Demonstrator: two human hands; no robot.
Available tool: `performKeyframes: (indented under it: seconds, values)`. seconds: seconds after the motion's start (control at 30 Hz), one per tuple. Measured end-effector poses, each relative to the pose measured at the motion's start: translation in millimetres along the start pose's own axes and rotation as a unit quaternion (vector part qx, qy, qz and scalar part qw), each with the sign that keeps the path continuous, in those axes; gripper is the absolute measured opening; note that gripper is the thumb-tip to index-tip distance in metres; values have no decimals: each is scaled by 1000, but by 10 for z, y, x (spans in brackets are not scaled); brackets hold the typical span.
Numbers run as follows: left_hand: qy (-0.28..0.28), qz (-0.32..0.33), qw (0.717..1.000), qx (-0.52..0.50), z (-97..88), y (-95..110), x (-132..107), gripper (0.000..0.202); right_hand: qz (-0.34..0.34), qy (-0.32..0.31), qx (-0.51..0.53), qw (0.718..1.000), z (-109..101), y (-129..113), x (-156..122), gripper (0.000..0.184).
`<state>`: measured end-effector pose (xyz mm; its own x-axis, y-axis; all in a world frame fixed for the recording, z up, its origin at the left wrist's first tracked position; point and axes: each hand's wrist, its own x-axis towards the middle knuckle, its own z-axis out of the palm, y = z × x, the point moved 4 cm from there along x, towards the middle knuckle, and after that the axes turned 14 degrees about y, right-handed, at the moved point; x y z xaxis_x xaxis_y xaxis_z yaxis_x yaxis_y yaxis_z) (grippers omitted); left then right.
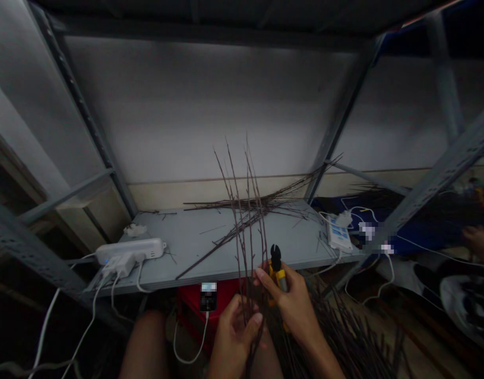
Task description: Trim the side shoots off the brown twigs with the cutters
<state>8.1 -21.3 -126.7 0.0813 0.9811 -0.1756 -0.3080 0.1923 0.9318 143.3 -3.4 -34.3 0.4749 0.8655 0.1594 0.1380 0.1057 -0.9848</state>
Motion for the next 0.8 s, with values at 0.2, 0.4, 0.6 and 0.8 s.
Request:
performKeyframes:
  seconds: [0.2, 0.4, 0.6, 0.8]
  values:
    - [11, 20, 1000, -14, -103, 0, 19, 40, 17, 21, 21, 999, 20, 2, 2, 37]
    - [-17, 45, 999, 20, -123, 66, 8, 36, 18, 22, 4, 1000, 12, 40, 17, 42]
    - [-19, 99, 973, 208, -622, -404, 217, 37, 7, 42, -8, 999, -114, 45, 66, 40]
    - [31, 161, 808, 567, -1677, -1135, 848, 43, 25, 62, 25, 997, -221, 95, 95, 37]
